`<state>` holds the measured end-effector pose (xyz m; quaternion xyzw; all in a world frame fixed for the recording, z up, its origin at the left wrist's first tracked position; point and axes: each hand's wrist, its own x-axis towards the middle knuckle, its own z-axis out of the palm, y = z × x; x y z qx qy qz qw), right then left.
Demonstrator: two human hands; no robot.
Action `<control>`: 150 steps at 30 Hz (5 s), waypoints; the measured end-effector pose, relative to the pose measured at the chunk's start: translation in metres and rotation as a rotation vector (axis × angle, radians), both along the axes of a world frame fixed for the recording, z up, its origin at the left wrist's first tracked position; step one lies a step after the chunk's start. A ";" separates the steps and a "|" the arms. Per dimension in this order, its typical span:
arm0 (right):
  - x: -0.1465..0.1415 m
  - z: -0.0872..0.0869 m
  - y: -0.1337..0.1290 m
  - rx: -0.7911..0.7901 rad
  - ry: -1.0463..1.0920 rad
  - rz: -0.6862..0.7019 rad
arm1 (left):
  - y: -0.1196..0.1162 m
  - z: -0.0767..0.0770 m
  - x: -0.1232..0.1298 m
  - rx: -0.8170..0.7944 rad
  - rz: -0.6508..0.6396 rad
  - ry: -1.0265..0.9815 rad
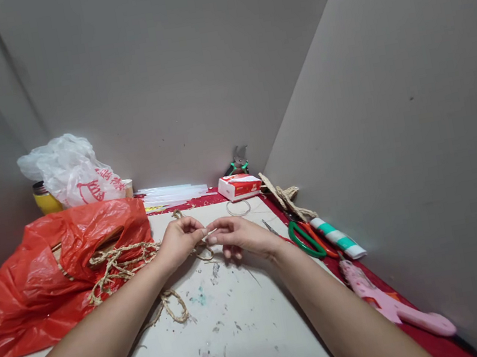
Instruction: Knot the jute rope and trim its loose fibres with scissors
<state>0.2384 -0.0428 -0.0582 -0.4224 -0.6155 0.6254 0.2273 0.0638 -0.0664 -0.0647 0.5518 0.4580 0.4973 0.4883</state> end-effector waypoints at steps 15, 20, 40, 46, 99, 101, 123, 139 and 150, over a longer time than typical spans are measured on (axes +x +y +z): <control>-0.007 -0.014 0.002 -0.123 0.167 -0.019 | 0.000 0.002 0.000 -0.050 -0.025 -0.069; -0.012 -0.012 -0.004 -0.037 0.137 0.008 | 0.001 0.001 0.000 -0.032 0.028 -0.057; -0.020 -0.015 0.000 0.725 0.072 -0.282 | 0.006 -0.003 -0.003 0.075 0.079 0.038; -0.016 -0.013 0.004 0.558 0.186 -0.302 | 0.002 0.006 -0.004 0.188 0.091 0.250; 0.002 0.007 -0.002 0.078 0.065 -0.083 | 0.003 0.005 -0.001 -0.048 -0.102 -0.014; 0.003 0.008 -0.001 0.094 0.050 -0.081 | 0.003 0.006 0.000 -0.047 -0.112 -0.035; 0.002 0.014 0.001 0.283 -0.015 -0.127 | 0.000 0.009 0.001 -0.116 -0.083 0.010; -0.012 0.024 -0.014 0.581 -0.105 -0.071 | 0.002 0.001 0.003 0.108 -0.088 0.205; 0.004 0.015 0.004 0.329 0.053 -0.236 | 0.004 0.004 -0.002 -0.114 -0.119 0.003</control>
